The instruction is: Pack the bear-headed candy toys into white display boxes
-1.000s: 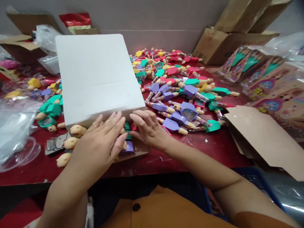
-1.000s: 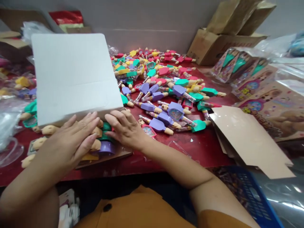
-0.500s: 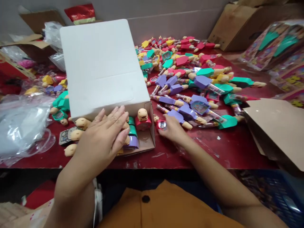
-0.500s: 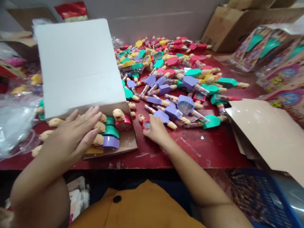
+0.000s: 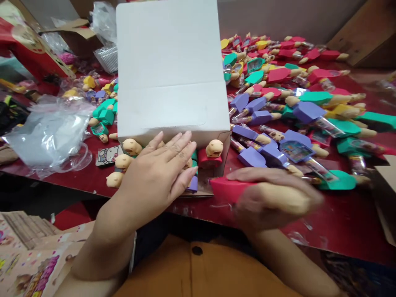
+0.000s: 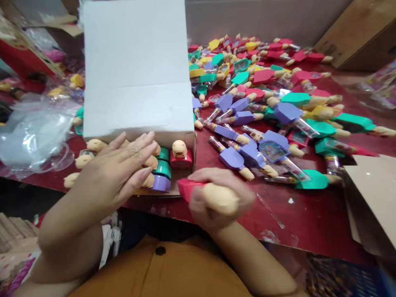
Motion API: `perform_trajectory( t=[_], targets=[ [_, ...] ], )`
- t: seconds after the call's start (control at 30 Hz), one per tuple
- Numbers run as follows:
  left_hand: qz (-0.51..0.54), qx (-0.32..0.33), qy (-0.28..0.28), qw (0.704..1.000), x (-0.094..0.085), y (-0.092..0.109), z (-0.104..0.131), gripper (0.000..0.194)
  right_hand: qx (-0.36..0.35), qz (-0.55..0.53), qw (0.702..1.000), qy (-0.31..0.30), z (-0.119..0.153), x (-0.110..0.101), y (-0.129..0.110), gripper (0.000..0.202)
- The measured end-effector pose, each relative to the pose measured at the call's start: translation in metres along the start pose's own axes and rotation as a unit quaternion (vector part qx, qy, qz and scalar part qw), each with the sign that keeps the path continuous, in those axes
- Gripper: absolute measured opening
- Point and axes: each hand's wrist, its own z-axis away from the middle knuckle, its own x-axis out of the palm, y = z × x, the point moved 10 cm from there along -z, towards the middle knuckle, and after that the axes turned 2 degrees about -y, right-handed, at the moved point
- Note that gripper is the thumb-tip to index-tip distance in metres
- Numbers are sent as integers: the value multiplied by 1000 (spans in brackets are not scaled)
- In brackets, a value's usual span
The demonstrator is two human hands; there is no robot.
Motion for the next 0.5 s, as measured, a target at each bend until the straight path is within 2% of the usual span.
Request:
perform_trajectory(
  t=[0.07, 0.17, 0.3, 0.5],
  targets=[
    [1, 1, -2, 1000, 1, 1, 0, 42, -46, 14, 998, -48, 4, 18, -5, 14],
    [-1, 1, 7, 1000, 1, 1, 0, 41, -30, 67, 994, -78, 1, 29, 0, 11],
    [7, -3, 12, 1000, 2, 0, 1, 40, -65, 99, 992, -50, 2, 32, -3, 16],
    [-2, 7, 22, 1000, 0, 1, 1, 40, -82, 287, 948, -105, 18, 63, 10, 27]
  ],
)
